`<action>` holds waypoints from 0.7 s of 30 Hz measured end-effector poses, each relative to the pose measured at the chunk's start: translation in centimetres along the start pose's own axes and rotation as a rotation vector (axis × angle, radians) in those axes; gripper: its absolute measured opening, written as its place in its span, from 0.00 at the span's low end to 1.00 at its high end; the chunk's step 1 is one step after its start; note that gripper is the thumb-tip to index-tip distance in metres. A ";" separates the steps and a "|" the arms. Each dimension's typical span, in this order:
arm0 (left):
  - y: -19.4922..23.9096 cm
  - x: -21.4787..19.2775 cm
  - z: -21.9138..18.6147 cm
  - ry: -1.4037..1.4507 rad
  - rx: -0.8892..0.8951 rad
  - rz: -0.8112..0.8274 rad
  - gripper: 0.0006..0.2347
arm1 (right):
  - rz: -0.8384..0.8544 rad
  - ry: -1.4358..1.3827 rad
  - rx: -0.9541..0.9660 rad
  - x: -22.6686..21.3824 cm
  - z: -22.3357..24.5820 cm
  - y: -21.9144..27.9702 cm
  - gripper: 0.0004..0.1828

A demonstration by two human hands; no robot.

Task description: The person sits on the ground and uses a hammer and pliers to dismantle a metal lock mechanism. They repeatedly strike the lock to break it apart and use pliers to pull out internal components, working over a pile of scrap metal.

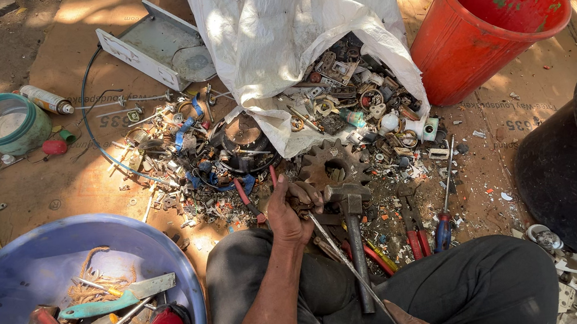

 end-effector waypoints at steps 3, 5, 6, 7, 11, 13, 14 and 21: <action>-0.1 0.1 -0.1 0.008 0.003 -0.015 0.24 | -0.024 -0.024 0.001 -0.3 0.2 0.6 0.29; 0.0 0.2 0.1 0.026 0.013 0.000 0.25 | -0.045 -0.049 -0.002 -0.9 0.7 1.6 0.28; 0.0 0.3 0.2 0.035 0.018 0.007 0.25 | -0.063 -0.070 -0.010 -1.3 1.2 2.4 0.28; -0.1 0.3 0.1 0.034 0.021 0.013 0.25 | -0.080 -0.090 -0.029 -1.8 2.0 2.7 0.28; -1.0 -2.1 -1.1 -0.035 0.108 -0.208 0.21 | -0.228 -0.220 -0.190 -5.5 6.8 4.3 0.28; -1.7 -4.5 -2.4 -0.058 0.149 -0.428 0.19 | -0.161 -0.154 0.082 -6.9 7.7 3.2 0.29; -1.8 -5.6 -2.7 -0.048 0.151 -0.535 0.19 | -0.095 -0.116 0.264 -7.4 7.9 2.0 0.30; -2.2 -4.8 -1.2 -0.101 -0.002 -0.470 0.07 | -0.327 0.431 -0.071 -9.3 16.4 -4.0 0.23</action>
Point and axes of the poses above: each hand's wrist, its own y-axis away from the middle knuckle, its own x-axis out of the palm, z = x × y, the point moved 6 cm from there along -y, towards the middle knuckle, and after that the axes turned 9 degrees about x, right-handed, at the moved point
